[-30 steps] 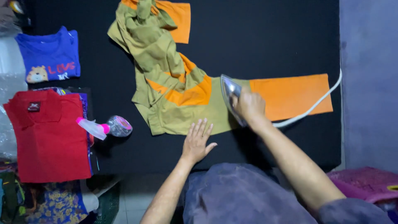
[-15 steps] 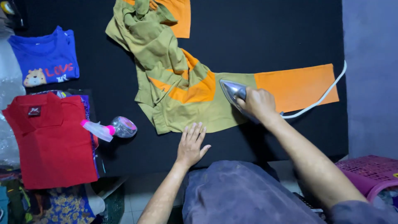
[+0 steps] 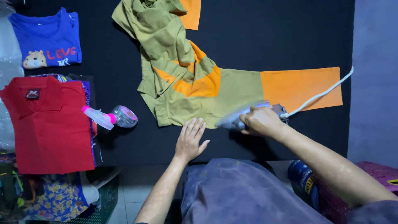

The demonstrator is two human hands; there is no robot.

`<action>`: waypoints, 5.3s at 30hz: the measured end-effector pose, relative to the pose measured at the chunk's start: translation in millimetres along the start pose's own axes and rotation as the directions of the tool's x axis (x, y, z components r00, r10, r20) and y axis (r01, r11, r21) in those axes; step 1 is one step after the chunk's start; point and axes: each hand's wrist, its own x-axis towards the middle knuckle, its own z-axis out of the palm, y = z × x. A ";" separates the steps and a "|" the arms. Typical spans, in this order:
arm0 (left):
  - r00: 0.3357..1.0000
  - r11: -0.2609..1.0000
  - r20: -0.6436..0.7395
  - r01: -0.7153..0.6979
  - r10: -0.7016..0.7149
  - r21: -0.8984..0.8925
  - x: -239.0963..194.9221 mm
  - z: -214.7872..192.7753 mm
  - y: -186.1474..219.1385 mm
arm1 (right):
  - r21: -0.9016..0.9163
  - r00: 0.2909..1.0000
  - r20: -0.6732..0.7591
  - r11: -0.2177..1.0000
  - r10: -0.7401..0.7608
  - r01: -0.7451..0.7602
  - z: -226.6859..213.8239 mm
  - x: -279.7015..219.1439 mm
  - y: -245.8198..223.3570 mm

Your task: Ironing a multi-colored long-sleeved shirt on a flat surface.

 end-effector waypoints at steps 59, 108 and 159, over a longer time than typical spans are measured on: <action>0.973 0.999 -0.232 -0.008 0.000 -0.036 21.5 -6.1 1.6 | -0.148 0.957 -0.120 0.948 0.265 -0.281 -22.5 33.2 72.8; 0.954 0.998 -0.293 0.050 -0.058 -0.035 20.5 -1.8 1.9 | -0.227 1.000 0.017 0.974 -0.010 0.014 -40.6 56.7 91.6; 0.997 0.997 0.076 0.023 -0.029 0.073 203.1 82.9 141.5 | 0.590 0.075 -0.669 0.589 0.740 -0.552 -95.7 -90.0 336.2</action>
